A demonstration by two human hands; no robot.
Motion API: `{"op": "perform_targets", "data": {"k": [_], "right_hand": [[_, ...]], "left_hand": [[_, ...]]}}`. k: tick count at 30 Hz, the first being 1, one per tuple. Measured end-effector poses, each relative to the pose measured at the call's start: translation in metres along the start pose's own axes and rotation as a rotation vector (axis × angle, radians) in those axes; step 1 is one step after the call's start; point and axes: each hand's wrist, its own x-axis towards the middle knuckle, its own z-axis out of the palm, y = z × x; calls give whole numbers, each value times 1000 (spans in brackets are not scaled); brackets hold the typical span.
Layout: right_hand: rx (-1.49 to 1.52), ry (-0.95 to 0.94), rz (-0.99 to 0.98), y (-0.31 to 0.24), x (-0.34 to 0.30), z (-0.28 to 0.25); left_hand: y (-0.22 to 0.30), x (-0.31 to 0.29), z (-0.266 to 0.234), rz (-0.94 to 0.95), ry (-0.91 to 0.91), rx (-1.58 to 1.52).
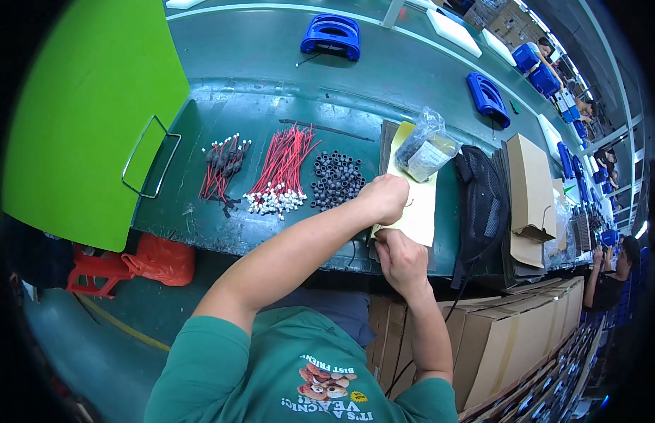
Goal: The person assembles small electrical wire components by hand at a factory workbench, creating assembled parts.
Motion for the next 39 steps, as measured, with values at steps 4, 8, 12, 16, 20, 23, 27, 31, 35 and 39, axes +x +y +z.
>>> {"op": "perform_targets", "data": {"k": [4, 8, 12, 16, 20, 23, 27, 31, 35, 39], "right_hand": [[49, 108, -50, -2, -13, -4], [45, 456, -189, 0, -38, -7], [319, 785, -28, -8, -48, -14], [982, 561, 411, -19, -36, -55], [1221, 301, 504, -22, -22, -68], [1273, 161, 498, -28, -14, -62], [1168, 152, 487, -33, -5, -48], [1076, 136, 460, -35, -1, -42], [978, 163, 427, -41, -1, -41], [809, 136, 368, -48, -5, -41]], "left_hand": [[-7, 1, 8, 59, 106, -30], [-4, -1, 10, 36, 126, -41], [-1, -9, 3, 30, 154, -58], [6, -43, -11, 256, 244, -296], [0, -81, -10, 158, 57, -745], [-4, -100, -7, 153, 43, -775], [-10, -119, 0, 180, 95, -859], [-13, -129, 5, 168, 72, -967], [-19, -134, 9, 258, 139, -1017], [-28, -134, 12, 90, -49, -1343]]}}
